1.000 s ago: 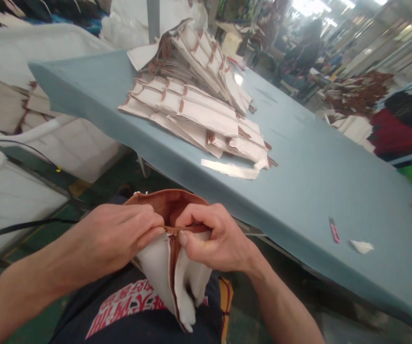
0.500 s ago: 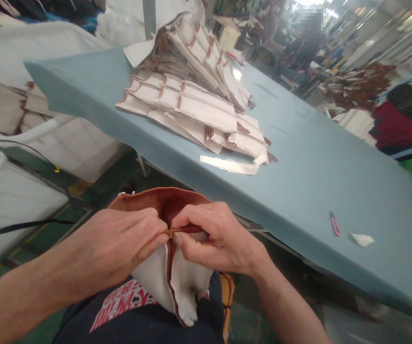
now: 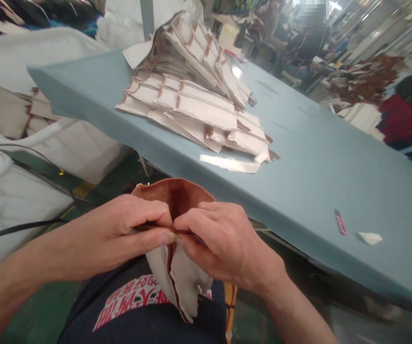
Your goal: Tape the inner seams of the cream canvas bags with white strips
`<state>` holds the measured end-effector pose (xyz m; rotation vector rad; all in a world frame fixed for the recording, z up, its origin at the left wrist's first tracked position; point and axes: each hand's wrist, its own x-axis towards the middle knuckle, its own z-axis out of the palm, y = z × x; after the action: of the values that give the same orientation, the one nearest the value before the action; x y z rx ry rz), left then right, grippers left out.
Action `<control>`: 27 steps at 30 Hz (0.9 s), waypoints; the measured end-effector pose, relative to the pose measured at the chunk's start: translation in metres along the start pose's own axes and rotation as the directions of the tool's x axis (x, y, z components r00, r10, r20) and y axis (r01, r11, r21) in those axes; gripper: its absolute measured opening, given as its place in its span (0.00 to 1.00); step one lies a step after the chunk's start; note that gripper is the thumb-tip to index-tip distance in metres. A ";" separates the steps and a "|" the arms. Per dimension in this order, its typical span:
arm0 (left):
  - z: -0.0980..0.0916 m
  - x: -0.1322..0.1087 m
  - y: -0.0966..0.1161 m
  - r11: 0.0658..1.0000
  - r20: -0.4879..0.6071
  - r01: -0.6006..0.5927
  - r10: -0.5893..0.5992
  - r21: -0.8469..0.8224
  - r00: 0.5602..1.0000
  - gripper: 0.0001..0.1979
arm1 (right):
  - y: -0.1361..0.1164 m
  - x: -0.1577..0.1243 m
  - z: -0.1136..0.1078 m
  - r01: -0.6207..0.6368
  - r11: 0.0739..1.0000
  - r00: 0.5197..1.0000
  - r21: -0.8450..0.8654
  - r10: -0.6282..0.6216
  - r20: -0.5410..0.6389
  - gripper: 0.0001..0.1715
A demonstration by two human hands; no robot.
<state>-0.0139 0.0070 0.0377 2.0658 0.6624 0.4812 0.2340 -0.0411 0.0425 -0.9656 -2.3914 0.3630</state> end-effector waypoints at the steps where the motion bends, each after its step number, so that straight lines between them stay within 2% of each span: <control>1: 0.001 0.001 0.000 1.000 -0.001 -0.011 0.011 -0.007 1.000 0.17 | 0.000 -0.002 -0.001 -0.006 1.000 1.000 0.018 0.005 0.013 0.16; 4: 0.007 -0.002 -0.007 0.996 -0.047 -0.043 0.047 0.078 0.998 0.15 | 0.000 -0.005 -0.003 -0.007 0.999 0.999 0.049 0.005 0.047 0.14; 7: 0.012 -0.007 -0.016 0.964 -0.112 -0.062 0.094 0.258 0.989 0.14 | 0.001 -0.004 -0.001 -0.017 1.000 0.999 -0.018 0.018 0.049 0.15; 11: 0.021 -0.011 -0.018 0.912 -0.131 -0.034 0.095 0.409 0.987 0.14 | 0.000 -0.001 0.004 -0.045 0.995 0.999 -0.093 0.047 0.012 0.17; 15: 0.038 -0.014 -0.006 0.917 -0.240 -0.032 0.138 0.399 0.961 0.14 | -0.002 -0.003 0.004 -0.081 0.992 0.997 0.100 0.081 0.006 0.10; 17: 0.046 -0.015 0.000 0.959 -0.301 -0.041 0.128 0.280 0.945 0.15 | -0.002 -0.005 0.005 -0.107 0.968 0.994 0.229 0.110 0.001 0.10; 19: 0.052 -0.015 0.006 0.995 -0.292 -0.062 0.081 0.074 0.953 0.15 | 0.001 -0.005 0.009 -0.130 0.926 0.989 0.356 0.147 -0.020 0.19; 21: 0.057 -0.015 0.009 0.981 -0.242 -0.079 0.035 -0.176 0.970 0.16 | 0.005 -0.001 0.015 -0.136 0.849 0.983 0.510 0.179 -0.035 0.28; 24: 0.066 -0.016 0.011 0.878 -0.254 -0.045 -0.088 -0.476 0.963 0.22 | 0.013 0.008 0.029 -0.138 0.709 0.975 0.692 0.221 -0.032 0.37; 27: 0.077 -0.014 0.009 0.688 -0.277 -0.017 -0.269 -0.725 0.923 0.30 | 0.017 0.015 0.052 -0.135 0.564 0.961 0.814 0.275 -0.031 0.42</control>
<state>0.0208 -0.0542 0.0031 1.1710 0.6824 0.8972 0.2050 -0.0212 -0.0015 -0.7630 -1.6262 1.2915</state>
